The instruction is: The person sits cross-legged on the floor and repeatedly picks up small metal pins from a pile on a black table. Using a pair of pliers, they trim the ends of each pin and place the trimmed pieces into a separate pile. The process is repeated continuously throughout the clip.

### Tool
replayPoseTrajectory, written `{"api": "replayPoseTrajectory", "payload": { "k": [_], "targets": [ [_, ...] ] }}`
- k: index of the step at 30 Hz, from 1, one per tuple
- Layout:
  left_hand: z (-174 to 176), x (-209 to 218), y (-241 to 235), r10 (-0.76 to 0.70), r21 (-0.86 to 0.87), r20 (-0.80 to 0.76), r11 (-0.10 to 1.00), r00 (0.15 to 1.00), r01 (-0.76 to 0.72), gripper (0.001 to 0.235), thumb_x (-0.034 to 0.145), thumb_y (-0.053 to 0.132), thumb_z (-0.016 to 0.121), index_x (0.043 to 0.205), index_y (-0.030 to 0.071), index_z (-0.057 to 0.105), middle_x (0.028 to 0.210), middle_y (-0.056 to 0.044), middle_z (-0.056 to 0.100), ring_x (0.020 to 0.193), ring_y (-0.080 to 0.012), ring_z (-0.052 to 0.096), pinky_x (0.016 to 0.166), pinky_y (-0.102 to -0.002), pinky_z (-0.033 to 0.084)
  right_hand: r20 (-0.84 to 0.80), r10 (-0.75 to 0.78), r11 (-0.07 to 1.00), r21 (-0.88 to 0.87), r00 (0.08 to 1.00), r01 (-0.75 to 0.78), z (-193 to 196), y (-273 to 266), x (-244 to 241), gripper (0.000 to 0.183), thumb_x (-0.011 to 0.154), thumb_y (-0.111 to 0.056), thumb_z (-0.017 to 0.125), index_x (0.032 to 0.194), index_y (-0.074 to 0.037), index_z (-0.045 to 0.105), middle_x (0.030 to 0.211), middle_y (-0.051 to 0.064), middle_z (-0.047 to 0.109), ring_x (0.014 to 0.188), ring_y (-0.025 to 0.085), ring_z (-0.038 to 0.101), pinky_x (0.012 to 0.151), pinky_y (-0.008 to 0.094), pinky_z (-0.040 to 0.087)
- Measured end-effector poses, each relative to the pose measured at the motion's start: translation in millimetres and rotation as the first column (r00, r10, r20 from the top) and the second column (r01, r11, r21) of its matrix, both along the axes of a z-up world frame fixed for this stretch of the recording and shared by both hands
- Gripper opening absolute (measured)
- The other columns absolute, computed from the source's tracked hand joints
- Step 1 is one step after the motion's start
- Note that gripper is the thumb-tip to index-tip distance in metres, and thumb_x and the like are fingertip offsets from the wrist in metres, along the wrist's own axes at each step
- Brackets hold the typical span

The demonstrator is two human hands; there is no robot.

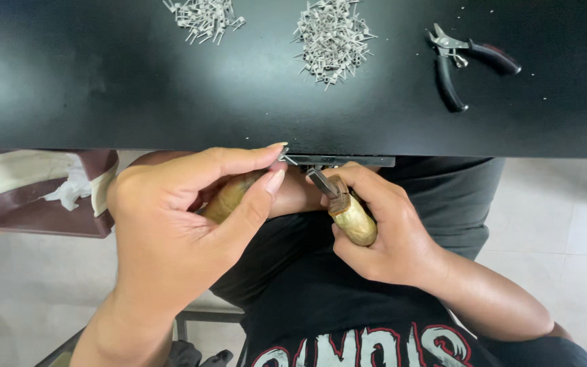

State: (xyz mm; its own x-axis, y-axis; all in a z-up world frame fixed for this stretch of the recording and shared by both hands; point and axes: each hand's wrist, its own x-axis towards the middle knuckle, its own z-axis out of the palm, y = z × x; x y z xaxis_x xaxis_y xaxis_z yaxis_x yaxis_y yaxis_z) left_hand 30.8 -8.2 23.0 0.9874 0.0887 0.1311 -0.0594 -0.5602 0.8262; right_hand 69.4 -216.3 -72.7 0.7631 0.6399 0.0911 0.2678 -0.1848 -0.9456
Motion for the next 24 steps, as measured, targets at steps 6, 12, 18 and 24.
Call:
{"api": "replayPoseTrajectory", "payload": {
  "k": [6, 12, 18, 24],
  "targets": [
    [3.6, -1.2, 1.4, 0.011, -0.062, -0.049, 0.998, 0.999, -0.014, 0.011, 0.095, 0.008, 0.072, 0.103, 0.002, 0.078, 0.056, 0.005, 0.050, 0.055, -0.0048, 0.039, 0.052, -0.018, 0.041, 0.012, 0.048, 0.998, 0.041, 0.999, -0.048, 9.1, 4.6, 2.8, 0.052, 0.070, 0.006, 0.052, 0.122, 0.000, 0.058, 0.103, 0.008, 0.065, 0.089, 0.023, 0.061, 0.085, 0.034, 0.050],
    [9.2, 1.6, 1.0, -0.014, -0.040, -0.048, 0.999, 0.999, 0.012, 0.014, 0.094, 0.010, 0.071, 0.103, 0.003, 0.077, 0.071, 0.000, 0.077, 0.054, -0.0025, 0.043, 0.051, -0.018, 0.041, 0.012, 0.088, 0.995, 0.051, 0.996, -0.089, 12.1, 7.8, 3.0, 0.051, 0.069, 0.004, 0.051, 0.120, 0.002, 0.056, 0.099, 0.010, 0.061, 0.086, 0.024, 0.059, 0.084, 0.034, 0.049],
    [16.0, 1.8, 0.9, -0.050, -0.104, -0.091, 0.994, 0.995, 0.041, 0.016, 0.093, 0.007, 0.069, 0.105, -0.001, 0.076, 0.075, -0.004, 0.079, 0.052, -0.0030, 0.042, 0.049, -0.017, 0.041, -0.015, 0.107, 0.992, 0.069, 0.994, -0.106, 13.8, 6.0, 3.6, 0.054, 0.070, 0.003, 0.053, 0.124, 0.001, 0.056, 0.105, 0.011, 0.062, 0.091, 0.024, 0.062, 0.087, 0.034, 0.051],
    [15.0, 1.9, 1.2, -0.072, -0.126, -0.103, 0.990, 0.992, 0.059, 0.012, 0.093, 0.005, 0.072, 0.103, 0.000, 0.078, 0.056, 0.002, 0.049, 0.052, -0.0073, 0.033, 0.050, -0.021, 0.033, -0.062, 0.143, 0.988, 0.067, 0.988, -0.139, 16.6, 5.3, 5.3, 0.050, 0.071, 0.001, 0.058, 0.121, -0.002, 0.057, 0.099, 0.006, 0.065, 0.089, 0.021, 0.066, 0.088, 0.033, 0.054]
  ]
}}
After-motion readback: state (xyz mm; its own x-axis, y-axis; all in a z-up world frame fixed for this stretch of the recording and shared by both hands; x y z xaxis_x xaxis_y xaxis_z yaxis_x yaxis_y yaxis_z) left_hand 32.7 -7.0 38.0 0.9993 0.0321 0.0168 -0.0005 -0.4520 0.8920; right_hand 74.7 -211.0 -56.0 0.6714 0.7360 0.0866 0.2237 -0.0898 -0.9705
